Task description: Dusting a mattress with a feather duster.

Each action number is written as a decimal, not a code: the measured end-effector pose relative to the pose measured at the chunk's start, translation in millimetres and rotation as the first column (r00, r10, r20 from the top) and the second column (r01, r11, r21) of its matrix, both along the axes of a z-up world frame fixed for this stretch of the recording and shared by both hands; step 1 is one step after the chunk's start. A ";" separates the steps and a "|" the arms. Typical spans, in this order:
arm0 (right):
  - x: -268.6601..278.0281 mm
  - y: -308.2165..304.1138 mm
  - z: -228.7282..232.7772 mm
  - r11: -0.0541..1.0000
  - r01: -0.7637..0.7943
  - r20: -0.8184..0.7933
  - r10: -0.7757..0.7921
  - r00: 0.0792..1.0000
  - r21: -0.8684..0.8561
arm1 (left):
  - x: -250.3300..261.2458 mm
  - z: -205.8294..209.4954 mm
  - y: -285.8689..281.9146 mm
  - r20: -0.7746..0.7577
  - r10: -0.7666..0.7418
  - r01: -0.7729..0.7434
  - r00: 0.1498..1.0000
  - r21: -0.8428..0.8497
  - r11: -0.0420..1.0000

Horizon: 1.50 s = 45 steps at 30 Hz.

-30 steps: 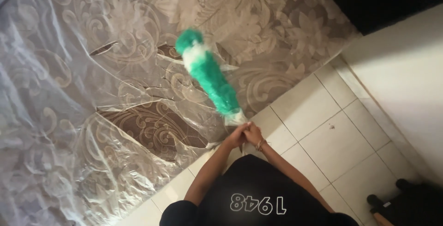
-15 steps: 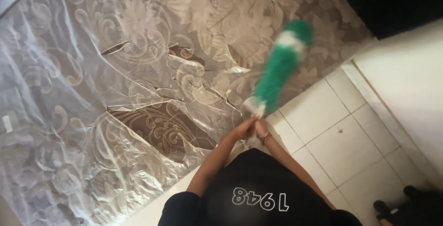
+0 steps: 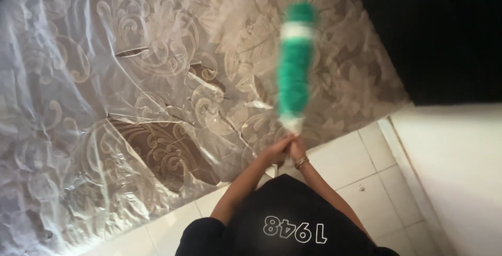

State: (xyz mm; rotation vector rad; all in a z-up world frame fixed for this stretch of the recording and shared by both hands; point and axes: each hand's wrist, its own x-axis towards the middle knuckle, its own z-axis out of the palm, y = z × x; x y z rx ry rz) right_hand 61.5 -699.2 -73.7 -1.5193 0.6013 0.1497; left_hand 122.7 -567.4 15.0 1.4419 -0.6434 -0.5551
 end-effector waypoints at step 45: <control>53.4 231.1 100.0 0.810 0.093 -0.420 0.199 0.885 0.580 | -64.3 3.2 208.0 -0.844 0.462 -0.490 0.272 0.292 0.822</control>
